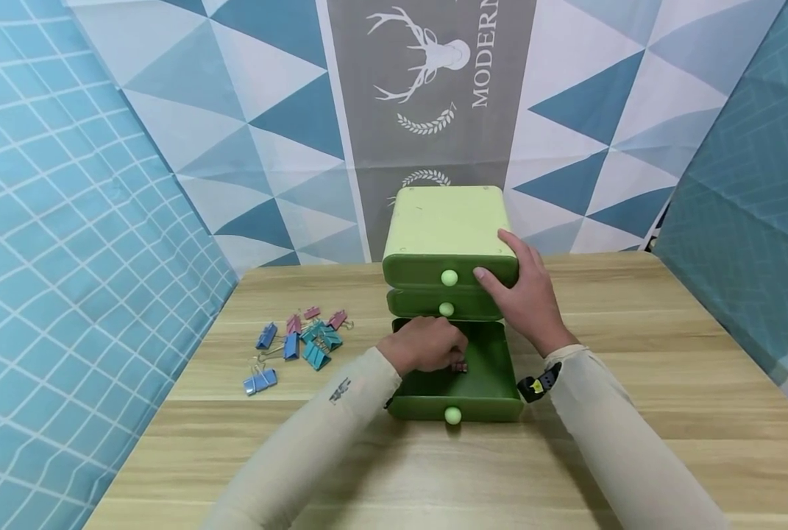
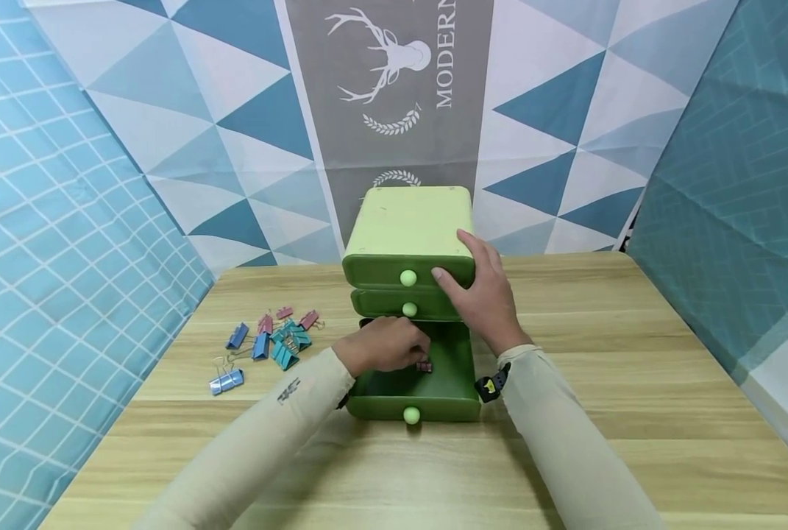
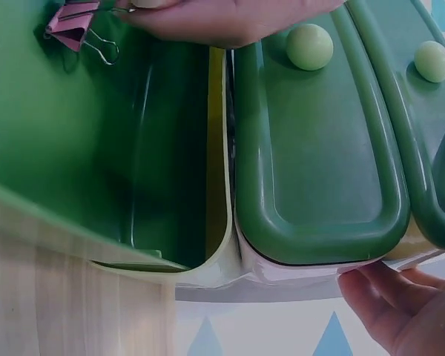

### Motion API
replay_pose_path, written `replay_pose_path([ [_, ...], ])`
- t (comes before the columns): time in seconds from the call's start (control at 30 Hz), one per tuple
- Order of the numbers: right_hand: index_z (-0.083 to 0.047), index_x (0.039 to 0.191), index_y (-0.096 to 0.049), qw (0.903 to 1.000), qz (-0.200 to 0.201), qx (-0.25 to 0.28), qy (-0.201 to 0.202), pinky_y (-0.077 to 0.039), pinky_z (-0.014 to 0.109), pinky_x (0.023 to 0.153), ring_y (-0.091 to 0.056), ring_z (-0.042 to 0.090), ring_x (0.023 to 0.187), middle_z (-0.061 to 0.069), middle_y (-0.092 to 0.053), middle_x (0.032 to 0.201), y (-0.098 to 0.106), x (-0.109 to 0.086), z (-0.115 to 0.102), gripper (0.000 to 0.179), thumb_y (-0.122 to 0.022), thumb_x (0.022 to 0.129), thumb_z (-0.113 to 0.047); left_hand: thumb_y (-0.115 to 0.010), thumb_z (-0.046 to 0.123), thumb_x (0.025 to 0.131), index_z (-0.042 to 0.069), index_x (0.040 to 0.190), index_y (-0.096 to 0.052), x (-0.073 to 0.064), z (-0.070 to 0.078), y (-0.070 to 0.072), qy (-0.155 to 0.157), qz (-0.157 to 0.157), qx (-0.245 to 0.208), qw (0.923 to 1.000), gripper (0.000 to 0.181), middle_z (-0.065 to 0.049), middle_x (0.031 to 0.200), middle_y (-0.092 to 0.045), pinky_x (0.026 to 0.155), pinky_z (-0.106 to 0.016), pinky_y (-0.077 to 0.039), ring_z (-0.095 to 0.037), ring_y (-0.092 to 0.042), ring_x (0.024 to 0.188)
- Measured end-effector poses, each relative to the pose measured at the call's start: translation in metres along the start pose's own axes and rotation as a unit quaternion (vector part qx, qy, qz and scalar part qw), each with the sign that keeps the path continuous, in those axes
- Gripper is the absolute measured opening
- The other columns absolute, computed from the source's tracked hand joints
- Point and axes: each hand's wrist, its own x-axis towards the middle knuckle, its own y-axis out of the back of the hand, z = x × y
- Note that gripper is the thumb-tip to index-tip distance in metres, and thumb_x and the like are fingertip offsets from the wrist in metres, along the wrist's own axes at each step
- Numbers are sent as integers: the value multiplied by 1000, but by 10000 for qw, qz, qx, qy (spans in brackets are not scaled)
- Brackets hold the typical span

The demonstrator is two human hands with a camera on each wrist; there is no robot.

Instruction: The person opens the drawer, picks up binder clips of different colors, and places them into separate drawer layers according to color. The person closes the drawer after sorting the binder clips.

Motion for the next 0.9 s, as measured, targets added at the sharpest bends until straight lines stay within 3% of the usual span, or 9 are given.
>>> replay_pose_path([
  [0.4, -38, 155, -33, 10000, 48, 4, 46, -33, 65, 104, -36, 32, 141, 7, -35, 155, -1, 0, 0, 70, -65, 94, -50, -61, 27, 102, 24, 87, -71, 5, -4, 1, 97, -16, 203, 9997, 18, 12, 77, -60, 64, -23, -47, -5, -53, 67],
  [0.63, -38, 155, -33, 10000, 46, -2, 29, -34, 65, 103, -36, 33, 140, 7, -34, 156, -2, -1, 0, 70, -65, 94, -51, -60, 32, 102, 25, 100, -75, 0, -4, 2, 285, -122, 89, 9995, 17, 12, 86, -65, 70, -27, -50, -5, -56, 71],
  [0.9, -40, 155, -32, 10000, 38, -15, -25, -33, 66, 103, -36, 34, 140, 7, -33, 157, -2, -1, 1, 70, -64, 94, -52, -61, 34, 101, 23, 105, -76, -6, -9, 1, 366, -59, -23, 9993, 18, 12, 92, -68, 73, -27, -50, -4, -58, 73],
])
